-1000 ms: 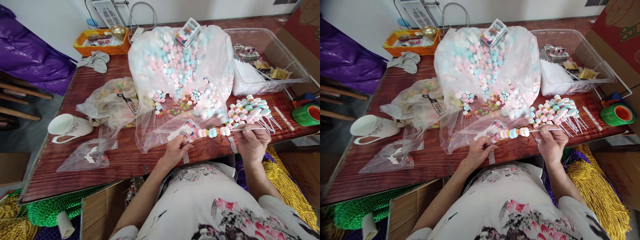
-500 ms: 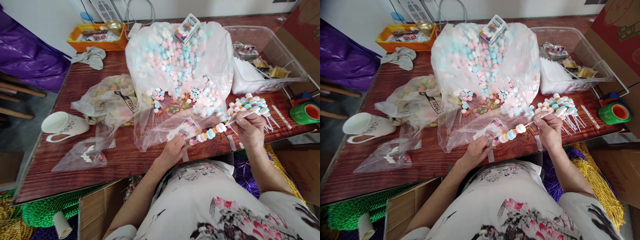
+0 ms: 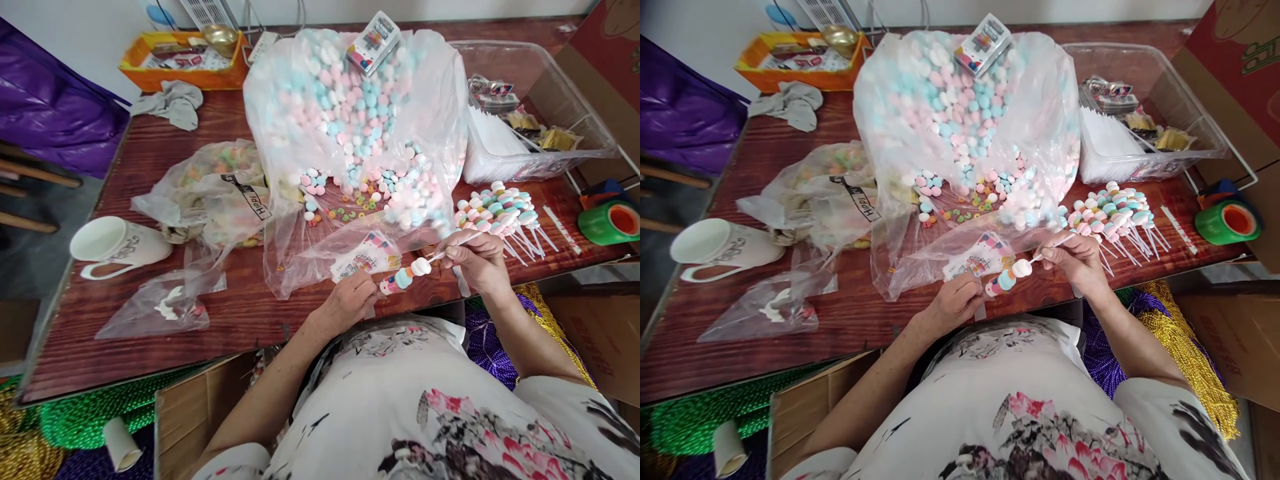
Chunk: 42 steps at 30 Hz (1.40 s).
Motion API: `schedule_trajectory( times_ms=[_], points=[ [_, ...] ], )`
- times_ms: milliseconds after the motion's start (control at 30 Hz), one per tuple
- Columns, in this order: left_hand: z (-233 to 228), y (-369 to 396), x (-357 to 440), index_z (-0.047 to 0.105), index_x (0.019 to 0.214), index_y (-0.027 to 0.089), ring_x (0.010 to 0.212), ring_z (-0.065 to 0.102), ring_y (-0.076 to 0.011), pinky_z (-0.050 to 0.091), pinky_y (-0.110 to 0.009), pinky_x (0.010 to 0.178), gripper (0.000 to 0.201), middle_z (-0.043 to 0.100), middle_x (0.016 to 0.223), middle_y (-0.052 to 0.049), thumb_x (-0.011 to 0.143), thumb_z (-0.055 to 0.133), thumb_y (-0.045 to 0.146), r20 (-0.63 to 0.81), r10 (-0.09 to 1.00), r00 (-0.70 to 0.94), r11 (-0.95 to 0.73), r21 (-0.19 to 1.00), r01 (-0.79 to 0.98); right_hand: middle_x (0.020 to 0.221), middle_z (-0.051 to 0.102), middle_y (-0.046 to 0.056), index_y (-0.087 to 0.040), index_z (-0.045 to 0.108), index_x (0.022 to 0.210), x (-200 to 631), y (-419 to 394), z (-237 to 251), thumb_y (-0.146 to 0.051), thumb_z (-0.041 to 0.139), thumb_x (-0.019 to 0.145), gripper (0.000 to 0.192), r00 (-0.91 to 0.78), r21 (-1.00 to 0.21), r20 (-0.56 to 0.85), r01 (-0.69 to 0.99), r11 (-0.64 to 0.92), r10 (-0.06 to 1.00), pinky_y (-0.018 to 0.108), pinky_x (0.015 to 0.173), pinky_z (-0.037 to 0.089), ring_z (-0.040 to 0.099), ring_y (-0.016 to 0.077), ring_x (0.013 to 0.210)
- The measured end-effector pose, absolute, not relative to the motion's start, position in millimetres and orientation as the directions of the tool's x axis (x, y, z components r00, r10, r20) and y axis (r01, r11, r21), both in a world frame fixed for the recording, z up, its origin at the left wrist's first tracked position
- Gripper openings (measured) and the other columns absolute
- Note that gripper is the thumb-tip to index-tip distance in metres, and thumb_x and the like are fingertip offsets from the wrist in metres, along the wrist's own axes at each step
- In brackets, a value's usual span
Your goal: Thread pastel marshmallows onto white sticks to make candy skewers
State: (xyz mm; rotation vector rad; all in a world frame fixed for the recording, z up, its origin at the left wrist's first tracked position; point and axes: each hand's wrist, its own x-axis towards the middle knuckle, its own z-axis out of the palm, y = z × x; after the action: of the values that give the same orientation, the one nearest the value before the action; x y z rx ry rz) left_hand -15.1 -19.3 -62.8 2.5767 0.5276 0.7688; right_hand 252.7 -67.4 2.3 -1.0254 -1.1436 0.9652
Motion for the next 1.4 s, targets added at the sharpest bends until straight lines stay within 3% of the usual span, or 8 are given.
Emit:
schedule_trajectory(
  times_ms=[233, 367, 500, 667, 800, 933, 1167, 1400],
  points=[
    [-63, -24, -9, 0.054, 0.09, 0.019, 0.089, 0.057, -0.0216, 0.048, -0.035, 0.077, 0.008, 0.061, 0.091, -0.008, 0.087, 0.06, 0.023, 0.413, 0.603, 0.682, -0.765, 0.544, 0.346, 0.066, 0.069, -0.001, -0.022, 0.073, 0.079, 242, -73, -13, -0.027, 0.073, 0.08, 0.005, 0.213, -0.958, 0.181, -0.181, 0.221, 0.96, 0.026, 0.051, 0.048, 0.056, 0.011, 0.052],
    [-53, -26, -2, 0.051, 0.12, 0.016, 0.106, 0.058, -0.0246, 0.048, -0.039, 0.091, 0.034, 0.063, 0.114, -0.014, 0.088, 0.059, 0.023, 0.284, 0.661, 0.694, -0.66, 0.659, 0.359, 0.067, 0.07, 0.0, -0.022, 0.074, 0.079, 236, -74, -15, -0.028, 0.073, 0.08, 0.007, 0.23, -0.948, 0.216, -0.181, 0.26, 0.949, 0.027, 0.051, 0.048, 0.055, 0.011, 0.051],
    [-47, -29, 6, 0.061, 0.101, 0.016, 0.072, 0.058, -0.0153, 0.047, -0.028, 0.068, 0.023, 0.066, 0.082, -0.002, 0.088, 0.063, 0.035, 0.061, 0.697, 0.714, -0.431, 0.832, 0.349, 0.071, 0.071, 0.0, -0.025, 0.075, 0.083, 231, -79, -12, -0.025, 0.07, 0.082, 0.005, 0.182, -0.945, 0.313, -0.04, 0.325, 0.932, 0.03, 0.057, 0.052, 0.061, 0.0131, 0.056],
    [-42, -30, 13, 0.065, 0.09, 0.015, 0.065, 0.051, -0.0116, 0.042, -0.023, 0.062, 0.033, 0.06, 0.072, 0.003, 0.079, 0.071, 0.046, -0.03, 0.746, 0.665, -0.247, 0.915, 0.318, 0.07, 0.07, -0.002, -0.025, 0.073, 0.083, 226, -81, -11, -0.02, 0.071, 0.081, 0.005, 0.076, -0.941, 0.339, 0.036, 0.338, 0.938, 0.026, 0.053, 0.05, 0.059, 0.0109, 0.054],
    [-39, -28, 15, 0.064, 0.081, 0.015, 0.062, 0.048, -0.0114, 0.041, -0.023, 0.059, 0.034, 0.058, 0.067, 0.004, 0.075, 0.074, 0.047, -0.057, 0.766, 0.641, -0.233, 0.904, 0.359, 0.067, 0.069, -0.003, -0.022, 0.071, 0.077, 219, -76, -14, -0.028, 0.072, 0.081, 0.007, 0.069, -0.974, 0.205, -0.085, 0.211, 0.976, 0.022, 0.042, 0.041, 0.051, 0.0079, 0.045],
    [-34, -28, 15, 0.066, 0.083, 0.017, 0.064, 0.052, -0.0135, 0.044, -0.025, 0.061, 0.031, 0.062, 0.068, 0.003, 0.07, 0.078, 0.041, -0.105, 0.752, 0.65, -0.244, 0.873, 0.423, 0.068, 0.07, -0.002, -0.022, 0.072, 0.079, 218, -70, -10, -0.026, 0.069, 0.084, 0.007, 0.014, -0.949, 0.24, -0.208, 0.237, 0.971, 0.024, 0.046, 0.043, 0.052, 0.0087, 0.047],
    [-15, -26, 18, 0.067, 0.087, 0.015, 0.077, 0.057, -0.0174, 0.045, -0.027, 0.07, 0.038, 0.063, 0.076, 0.002, 0.062, 0.084, 0.038, -0.255, 0.582, 0.773, -0.019, 0.945, 0.326, 0.063, 0.065, -0.002, -0.021, 0.069, 0.079, 226, -56, 3, -0.023, 0.068, 0.085, 0.007, -0.16, -0.948, 0.318, -0.058, 0.313, 0.934, 0.026, 0.056, 0.046, 0.056, 0.0103, 0.054],
    [-6, -20, 28, 0.065, 0.079, 0.012, 0.052, 0.045, -0.0075, 0.035, -0.02, 0.05, 0.036, 0.051, 0.057, 0.007, 0.059, 0.086, 0.034, -0.345, 0.526, 0.777, 0.291, 0.932, 0.217, 0.06, 0.063, -0.003, -0.018, 0.063, 0.07, 197, -49, -9, -0.026, 0.068, 0.085, 0.017, -0.206, -0.961, 0.263, 0.032, 0.275, 0.943, 0.021, 0.053, 0.042, 0.054, 0.0081, 0.052]
  ],
)
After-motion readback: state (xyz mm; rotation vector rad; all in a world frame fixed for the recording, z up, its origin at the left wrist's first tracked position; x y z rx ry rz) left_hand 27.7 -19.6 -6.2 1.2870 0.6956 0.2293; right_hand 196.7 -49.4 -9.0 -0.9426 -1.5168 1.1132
